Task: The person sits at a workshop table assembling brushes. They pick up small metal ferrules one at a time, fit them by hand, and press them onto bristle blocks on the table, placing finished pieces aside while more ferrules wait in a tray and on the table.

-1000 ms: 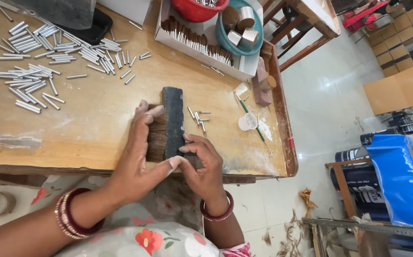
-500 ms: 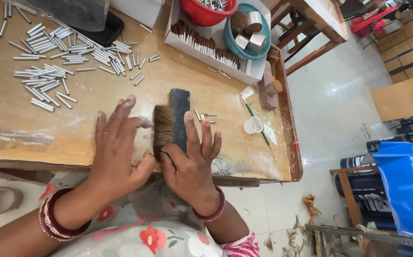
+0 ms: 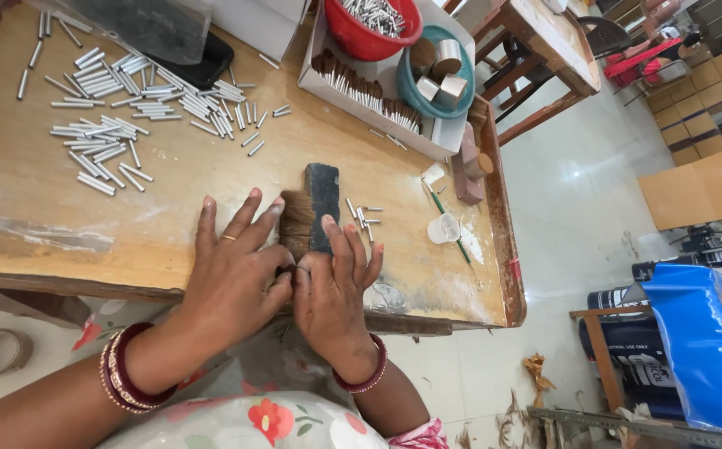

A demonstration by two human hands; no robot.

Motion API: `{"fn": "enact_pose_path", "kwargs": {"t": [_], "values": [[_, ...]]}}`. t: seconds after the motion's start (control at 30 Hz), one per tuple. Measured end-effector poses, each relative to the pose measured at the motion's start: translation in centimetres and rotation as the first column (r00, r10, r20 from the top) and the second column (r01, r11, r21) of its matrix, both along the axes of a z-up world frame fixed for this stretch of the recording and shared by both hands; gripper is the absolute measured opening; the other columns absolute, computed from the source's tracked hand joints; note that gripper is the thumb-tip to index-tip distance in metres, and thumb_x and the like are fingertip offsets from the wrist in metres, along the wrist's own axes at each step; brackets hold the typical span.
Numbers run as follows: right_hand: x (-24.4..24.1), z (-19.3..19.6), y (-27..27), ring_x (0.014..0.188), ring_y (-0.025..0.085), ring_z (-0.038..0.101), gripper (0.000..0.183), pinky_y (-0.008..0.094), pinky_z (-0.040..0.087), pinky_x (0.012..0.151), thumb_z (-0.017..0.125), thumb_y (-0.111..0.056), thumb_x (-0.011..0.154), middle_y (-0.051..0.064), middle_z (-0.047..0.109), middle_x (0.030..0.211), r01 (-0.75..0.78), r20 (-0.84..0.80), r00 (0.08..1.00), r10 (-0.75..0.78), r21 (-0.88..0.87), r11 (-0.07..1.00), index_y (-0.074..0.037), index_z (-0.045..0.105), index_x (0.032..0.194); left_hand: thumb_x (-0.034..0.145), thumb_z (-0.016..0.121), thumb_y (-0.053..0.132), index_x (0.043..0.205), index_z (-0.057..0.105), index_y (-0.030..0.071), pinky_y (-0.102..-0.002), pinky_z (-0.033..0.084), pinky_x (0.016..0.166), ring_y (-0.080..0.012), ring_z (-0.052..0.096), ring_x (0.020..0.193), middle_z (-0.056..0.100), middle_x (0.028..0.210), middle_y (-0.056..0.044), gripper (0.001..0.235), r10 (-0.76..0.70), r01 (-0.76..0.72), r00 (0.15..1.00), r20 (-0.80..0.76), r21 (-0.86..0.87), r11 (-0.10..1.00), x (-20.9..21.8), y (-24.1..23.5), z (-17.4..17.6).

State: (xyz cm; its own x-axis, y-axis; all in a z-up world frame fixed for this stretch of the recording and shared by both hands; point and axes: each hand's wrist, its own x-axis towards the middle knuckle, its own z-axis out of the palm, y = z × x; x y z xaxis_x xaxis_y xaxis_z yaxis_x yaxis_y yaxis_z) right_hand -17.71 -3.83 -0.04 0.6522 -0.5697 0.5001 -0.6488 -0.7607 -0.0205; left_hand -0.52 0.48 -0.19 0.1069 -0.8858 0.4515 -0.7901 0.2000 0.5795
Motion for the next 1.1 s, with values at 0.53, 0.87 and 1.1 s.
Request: {"fn": "enact_pose_path", "kwargs": {"t": [0.53, 0.87, 1.1], "values": [[-2.5, 1.1, 1.4, 0.148, 0.035, 0.035, 0.015, 0.056, 0.012, 0.125, 0.062, -0.018, 0.098, 0.014, 0.048, 0.151, -0.017, 0.321, 0.943, 0.087, -0.216, 0.976, -0.01, 0.068, 0.109, 0.098, 0.058, 0.019, 0.088, 0.063, 0.003, -0.045, 0.047, 0.055, -0.0431, 0.061, 0.068, 0.062, 0.073, -0.019, 0.02, -0.3, 0.253, 0.827, -0.475, -0.161, 0.954, -2.5, 1.8, 2.5], [-4.4, 0.9, 1.2, 0.146, 0.035, 0.041, 0.012, 0.056, 0.013, 0.126, 0.065, -0.02, 0.095, 0.01, 0.056, 0.147, 0.045, 0.384, 0.92, 0.075, -0.294, 0.955, -0.016, 0.076, 0.093, 0.094, 0.058, 0.012, 0.086, 0.062, 0.004, -0.043, 0.047, 0.053, -0.0369, 0.059, 0.06, 0.057, 0.069, -0.017, 0.012, -0.271, 0.119, 0.888, -0.371, -0.384, 0.916, -1.9, 2.6, 2.2], [-7.9, 5.9, -1.8, 0.137, 0.042, 0.041, 0.05, 0.059, 0.02, 0.111, 0.075, -0.03, 0.084, 0.029, 0.048, 0.147, 0.017, 0.075, 0.997, -0.029, 0.164, 0.986, -0.003, 0.068, 0.125, 0.101, 0.057, 0.017, 0.08, 0.059, 0.004, -0.035, 0.039, 0.047, -0.0213, 0.047, 0.044, 0.05, 0.056, -0.01, 0.025, 0.077, -0.203, 0.89, -0.45, -0.238, 0.95, 2.9, 2.1, 1.8]]}}
